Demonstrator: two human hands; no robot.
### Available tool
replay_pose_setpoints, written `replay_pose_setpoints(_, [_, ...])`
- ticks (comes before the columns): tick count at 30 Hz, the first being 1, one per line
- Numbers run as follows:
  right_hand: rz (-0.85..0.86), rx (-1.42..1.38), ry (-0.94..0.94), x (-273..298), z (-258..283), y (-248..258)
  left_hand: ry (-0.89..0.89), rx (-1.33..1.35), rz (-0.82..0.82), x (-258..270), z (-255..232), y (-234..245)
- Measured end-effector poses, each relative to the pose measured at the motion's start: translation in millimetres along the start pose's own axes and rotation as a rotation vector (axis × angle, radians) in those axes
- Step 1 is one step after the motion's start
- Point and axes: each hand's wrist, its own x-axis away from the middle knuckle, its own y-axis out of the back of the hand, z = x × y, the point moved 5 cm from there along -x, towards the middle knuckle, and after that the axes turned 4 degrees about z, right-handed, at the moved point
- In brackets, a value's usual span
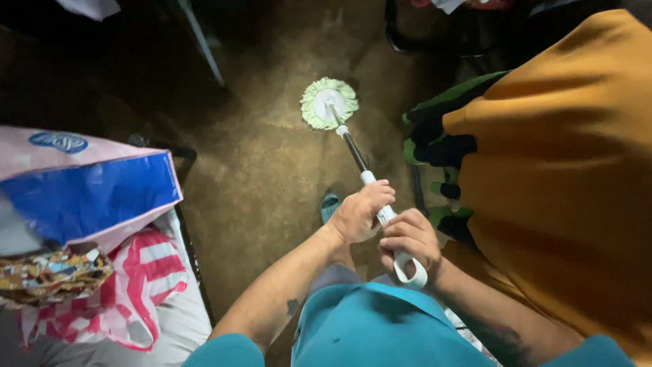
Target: The person assembles a mop by attaching the handle sections and then cleans the floor by hand with the mop head.
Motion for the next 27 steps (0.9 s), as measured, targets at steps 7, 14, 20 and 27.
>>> replay_pose_setpoints(7, [0.08, 0.213, 0.11, 2.6, -104.2, -65.7, 0.434, -0.763, 0.264, -20.1, 75.9, 27.1])
replay_pose_setpoints(14, [-0.045, 0.127, -0.175, -30.8, -168.3, -49.0, 0.706, -0.282, 0.03, -27.0, 69.7, 48.4])
replay_pose_setpoints(20, [0.031, 0.191, -0.118, -20.3, -96.7, -4.7, 0.256, -0.19, -0.156, -36.3, 36.6, -2.7])
replay_pose_setpoints(27, [-0.177, 0.256, -0.219, 37.2, 16.1, 46.1, 0.445, 0.903, 0.033, -16.6, 40.1, -111.9])
